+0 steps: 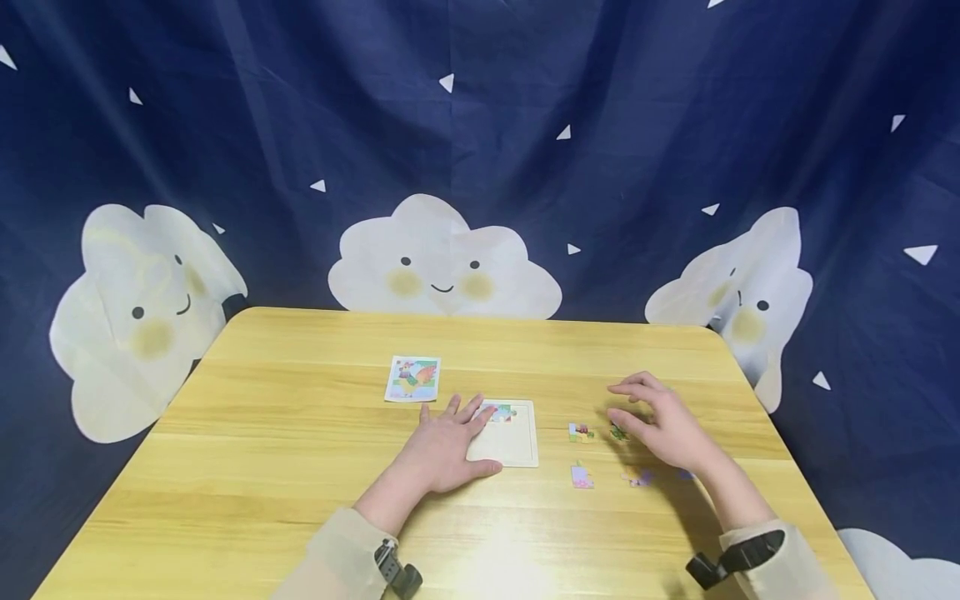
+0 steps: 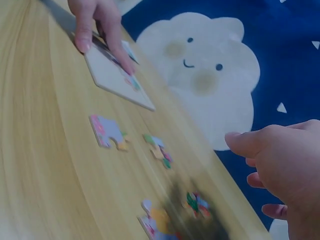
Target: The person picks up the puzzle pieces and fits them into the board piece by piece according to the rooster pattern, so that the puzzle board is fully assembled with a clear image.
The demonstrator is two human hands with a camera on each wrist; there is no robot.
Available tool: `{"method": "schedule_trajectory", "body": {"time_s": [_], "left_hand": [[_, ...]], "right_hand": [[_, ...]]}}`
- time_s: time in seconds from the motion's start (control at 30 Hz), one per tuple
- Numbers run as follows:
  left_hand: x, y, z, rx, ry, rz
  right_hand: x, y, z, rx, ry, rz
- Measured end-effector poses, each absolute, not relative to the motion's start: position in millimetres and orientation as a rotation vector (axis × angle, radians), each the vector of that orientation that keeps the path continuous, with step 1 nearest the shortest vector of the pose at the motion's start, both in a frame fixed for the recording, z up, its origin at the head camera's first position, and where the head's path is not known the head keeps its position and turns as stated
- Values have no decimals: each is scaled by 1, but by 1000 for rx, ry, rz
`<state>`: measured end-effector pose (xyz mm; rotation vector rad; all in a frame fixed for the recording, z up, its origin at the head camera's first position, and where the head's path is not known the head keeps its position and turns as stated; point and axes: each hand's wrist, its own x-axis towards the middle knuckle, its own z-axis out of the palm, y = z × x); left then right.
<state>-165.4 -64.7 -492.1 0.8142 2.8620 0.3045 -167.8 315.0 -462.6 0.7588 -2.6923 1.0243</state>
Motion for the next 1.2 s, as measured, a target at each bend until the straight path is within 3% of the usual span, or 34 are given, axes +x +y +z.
{"method": "schedule_trajectory", "body": {"time_s": [0.43,1.2], "left_hand": [[-164,-64,-490,813,2848,348],[-163,-65,-490,818,2858,329]], "right_hand": [[-175,356,-475,667,-2714,970],[-201,400,-491,260,-2939,787]]}}
